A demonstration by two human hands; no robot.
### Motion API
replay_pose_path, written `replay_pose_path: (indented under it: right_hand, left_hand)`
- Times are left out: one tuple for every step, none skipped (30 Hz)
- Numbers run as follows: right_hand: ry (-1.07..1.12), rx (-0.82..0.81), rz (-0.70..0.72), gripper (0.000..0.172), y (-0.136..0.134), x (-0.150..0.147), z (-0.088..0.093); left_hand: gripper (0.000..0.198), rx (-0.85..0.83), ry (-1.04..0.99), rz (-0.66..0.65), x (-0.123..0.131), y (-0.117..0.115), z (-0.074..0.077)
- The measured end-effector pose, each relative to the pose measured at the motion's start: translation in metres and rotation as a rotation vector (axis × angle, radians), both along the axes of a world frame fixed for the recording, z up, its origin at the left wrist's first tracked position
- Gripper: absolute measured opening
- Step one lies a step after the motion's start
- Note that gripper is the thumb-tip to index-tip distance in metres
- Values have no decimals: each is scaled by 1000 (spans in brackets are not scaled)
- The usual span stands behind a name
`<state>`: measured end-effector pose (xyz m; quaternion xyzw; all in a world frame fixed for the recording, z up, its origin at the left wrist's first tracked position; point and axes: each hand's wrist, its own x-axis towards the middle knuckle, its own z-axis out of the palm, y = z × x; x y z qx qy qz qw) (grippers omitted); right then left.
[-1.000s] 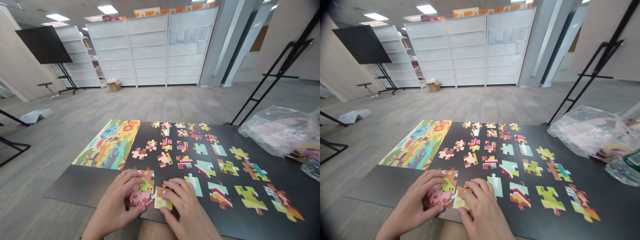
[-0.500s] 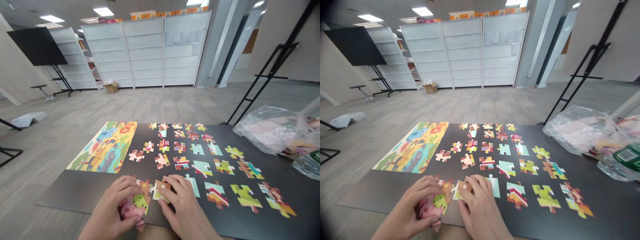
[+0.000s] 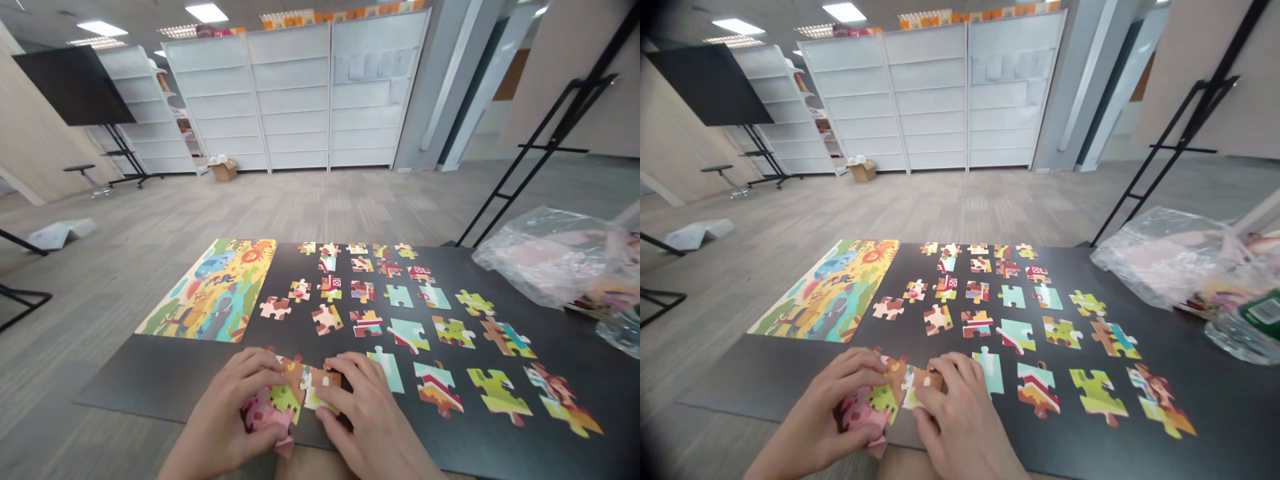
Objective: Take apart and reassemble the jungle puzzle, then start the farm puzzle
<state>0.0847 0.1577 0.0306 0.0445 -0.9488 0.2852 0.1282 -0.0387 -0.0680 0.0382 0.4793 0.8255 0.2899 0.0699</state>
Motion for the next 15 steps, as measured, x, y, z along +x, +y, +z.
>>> replay_pose_path:
  right_hand:
    - [-1,-2,-3,21,0,0,0]
    - [-3,-3,-5,21,0,0,-1]
    - [-4,-4,-7,21,0,-1,-1]
    - [-4,-4,-4,20,0,-1,-1]
    - [-2,-4,-4,20,-1,-1,-2]
    - [0,-5,-5,20,-1,-1,-2]
    - [-2,-7,-5,20,-1,-1,-3]
    - [-4,-11,-5,20,-1,-1,-3]
    - [-5,-15,-4,20,-1,-1,-3]
    - [-8,-20,-1,19,-1,-1,-3]
    - [-10,-24,2,19,-1,-1,-3]
    - [-10,-29,6,19,-1,-1,-3]
    - [-10,-33,5,19,-1,-2,-2]
    - [-10,-36,3,18,-1,-2,-2]
    - [-14,-37,3,18,-1,-2,-2]
  left_hand:
    - [39,0,3,1,0,0,0]
    - [39,0,5,2,0,1,1]
    - [39,2,7,4,0,1,1]
    - [38,1,9,4,0,2,1]
    - [36,1,11,3,0,2,1]
    - [35,0,14,1,0,3,2]
    - [34,-3,17,0,0,3,2]
    - [34,-7,21,0,0,3,2]
    - [33,-8,24,1,0,3,2]
    - [34,-9,26,1,0,3,2]
    - [34,-9,28,2,0,3,2]
    - [34,-11,29,3,0,3,2]
    - [33,-12,32,2,0,2,2]
    - [33,-16,36,1,1,2,2]
    - [32,-20,42,-1,1,2,2]
